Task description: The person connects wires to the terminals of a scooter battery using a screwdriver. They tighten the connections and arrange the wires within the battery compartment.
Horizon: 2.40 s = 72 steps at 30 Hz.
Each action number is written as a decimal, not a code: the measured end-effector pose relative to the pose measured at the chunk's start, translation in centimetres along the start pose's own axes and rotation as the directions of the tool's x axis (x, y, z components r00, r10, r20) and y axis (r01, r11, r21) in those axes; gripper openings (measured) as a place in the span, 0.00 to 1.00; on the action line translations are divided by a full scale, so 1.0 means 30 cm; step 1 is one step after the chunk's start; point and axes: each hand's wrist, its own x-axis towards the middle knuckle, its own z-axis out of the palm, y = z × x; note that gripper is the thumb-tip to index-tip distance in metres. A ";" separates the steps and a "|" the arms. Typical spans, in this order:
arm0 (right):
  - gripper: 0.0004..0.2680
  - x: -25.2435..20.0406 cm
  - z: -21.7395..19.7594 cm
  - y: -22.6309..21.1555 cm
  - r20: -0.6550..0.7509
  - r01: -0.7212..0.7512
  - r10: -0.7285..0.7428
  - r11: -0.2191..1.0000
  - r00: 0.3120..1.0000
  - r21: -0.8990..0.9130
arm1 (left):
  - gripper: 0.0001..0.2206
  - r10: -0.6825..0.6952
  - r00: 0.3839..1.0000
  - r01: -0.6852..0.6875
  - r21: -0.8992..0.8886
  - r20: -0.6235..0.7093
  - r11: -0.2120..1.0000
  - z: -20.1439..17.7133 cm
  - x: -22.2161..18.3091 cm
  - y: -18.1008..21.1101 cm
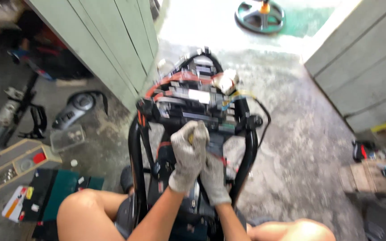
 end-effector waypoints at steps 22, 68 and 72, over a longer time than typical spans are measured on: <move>0.11 -0.051 0.077 0.388 -0.015 -0.027 0.024 0.964 1.000 -0.264 | 0.16 -0.098 0.961 0.120 -0.071 0.259 0.990 -0.018 0.030 -0.007; 0.08 0.055 -0.015 -0.059 0.096 -0.208 0.193 0.959 0.977 0.192 | 0.17 -0.112 0.958 0.154 -0.146 0.264 0.977 -0.026 0.069 -0.072; 0.09 0.064 -0.002 -0.017 0.064 -0.113 0.110 0.993 0.992 0.046 | 0.21 0.034 0.975 -0.001 -0.148 0.221 0.989 -0.039 0.063 -0.085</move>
